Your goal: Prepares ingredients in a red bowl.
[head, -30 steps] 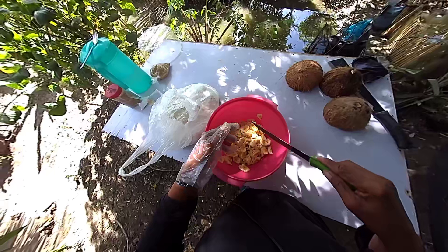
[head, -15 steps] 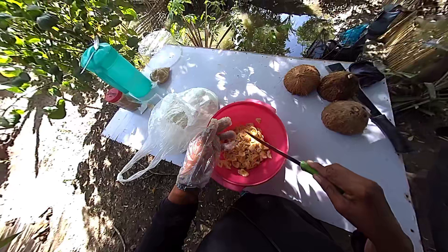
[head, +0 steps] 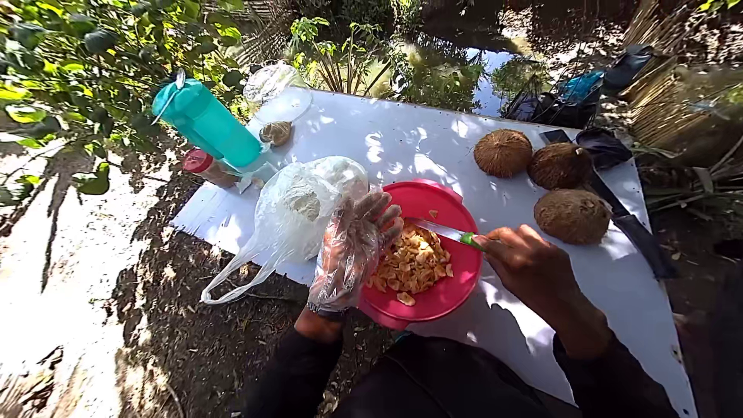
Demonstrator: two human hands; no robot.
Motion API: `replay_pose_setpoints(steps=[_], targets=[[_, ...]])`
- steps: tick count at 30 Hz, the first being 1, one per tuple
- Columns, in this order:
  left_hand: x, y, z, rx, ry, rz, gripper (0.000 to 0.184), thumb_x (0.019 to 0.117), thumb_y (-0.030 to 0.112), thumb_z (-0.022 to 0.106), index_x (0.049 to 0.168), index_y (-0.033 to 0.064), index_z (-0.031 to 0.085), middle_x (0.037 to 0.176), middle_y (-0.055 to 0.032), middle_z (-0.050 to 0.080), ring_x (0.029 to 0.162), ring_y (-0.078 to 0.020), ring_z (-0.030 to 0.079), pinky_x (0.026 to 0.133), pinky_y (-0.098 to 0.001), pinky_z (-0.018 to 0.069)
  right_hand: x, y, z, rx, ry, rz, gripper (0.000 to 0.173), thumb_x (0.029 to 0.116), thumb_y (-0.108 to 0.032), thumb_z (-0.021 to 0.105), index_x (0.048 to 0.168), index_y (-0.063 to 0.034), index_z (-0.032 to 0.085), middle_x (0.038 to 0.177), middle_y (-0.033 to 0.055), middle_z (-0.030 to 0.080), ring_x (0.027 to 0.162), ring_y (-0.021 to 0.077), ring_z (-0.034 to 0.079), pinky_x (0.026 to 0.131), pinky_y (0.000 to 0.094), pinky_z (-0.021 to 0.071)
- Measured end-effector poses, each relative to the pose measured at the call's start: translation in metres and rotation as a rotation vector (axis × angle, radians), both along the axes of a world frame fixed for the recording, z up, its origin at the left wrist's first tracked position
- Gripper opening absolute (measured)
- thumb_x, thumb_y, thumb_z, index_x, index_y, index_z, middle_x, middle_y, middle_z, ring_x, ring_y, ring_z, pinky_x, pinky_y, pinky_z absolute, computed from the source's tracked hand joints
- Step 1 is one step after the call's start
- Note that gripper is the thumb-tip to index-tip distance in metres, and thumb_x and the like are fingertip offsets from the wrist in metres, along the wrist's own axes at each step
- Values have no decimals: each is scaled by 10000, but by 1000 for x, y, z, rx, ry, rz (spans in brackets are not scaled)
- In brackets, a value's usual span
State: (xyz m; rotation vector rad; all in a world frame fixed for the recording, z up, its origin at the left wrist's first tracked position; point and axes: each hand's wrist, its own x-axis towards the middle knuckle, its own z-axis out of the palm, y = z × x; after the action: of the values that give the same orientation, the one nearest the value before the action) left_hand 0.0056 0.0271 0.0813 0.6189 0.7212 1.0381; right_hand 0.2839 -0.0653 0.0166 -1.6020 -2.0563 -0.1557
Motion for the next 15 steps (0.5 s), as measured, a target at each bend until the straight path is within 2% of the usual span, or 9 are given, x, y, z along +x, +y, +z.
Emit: replay_pose_setpoints(steps=[2,6,10,13,15], targets=[[4,3,2,0,-29,12,736,1061,597,127,1454,87,482,1445,-146,552,1297,-327,570,1059,-551,473,-5,4,3,13,-21,47,233,980,-159,587,1090,-164,792,963,116,734,817,362,671,626,490,534],[12,9,3,33,-132,-16,740,1054,609,163,1454,76,486,1472,-164,523,1338,-348,534,1085,-569,449,-9,7,9,-21,-46,71,225,944,-119,595,1042,-154,795,925,118,710,799,355,653,588,477,514],[16,10,2,53,-173,-1,755,1051,627,161,1447,75,491,1472,-159,521,1335,-349,539,1089,-564,455,-2,3,12,-84,-43,46,225,873,-143,707,1084,-125,786,1029,151,726,904,413,674,680,552,550],[14,10,-6,108,-156,31,719,1057,615,189,1428,90,513,1439,-139,551,1288,-315,577,1052,-530,491,-1,-5,18,-80,-53,15,348,809,-211,791,1150,-144,777,1143,172,712,979,434,664,762,587,540],[14,8,-8,172,-95,76,651,1074,570,194,1430,122,504,1434,-92,549,1281,-272,575,1040,-498,498,-12,-14,28,-31,-25,-16,361,864,-294,736,1193,-151,768,1214,185,692,1012,440,651,822,610,505]])
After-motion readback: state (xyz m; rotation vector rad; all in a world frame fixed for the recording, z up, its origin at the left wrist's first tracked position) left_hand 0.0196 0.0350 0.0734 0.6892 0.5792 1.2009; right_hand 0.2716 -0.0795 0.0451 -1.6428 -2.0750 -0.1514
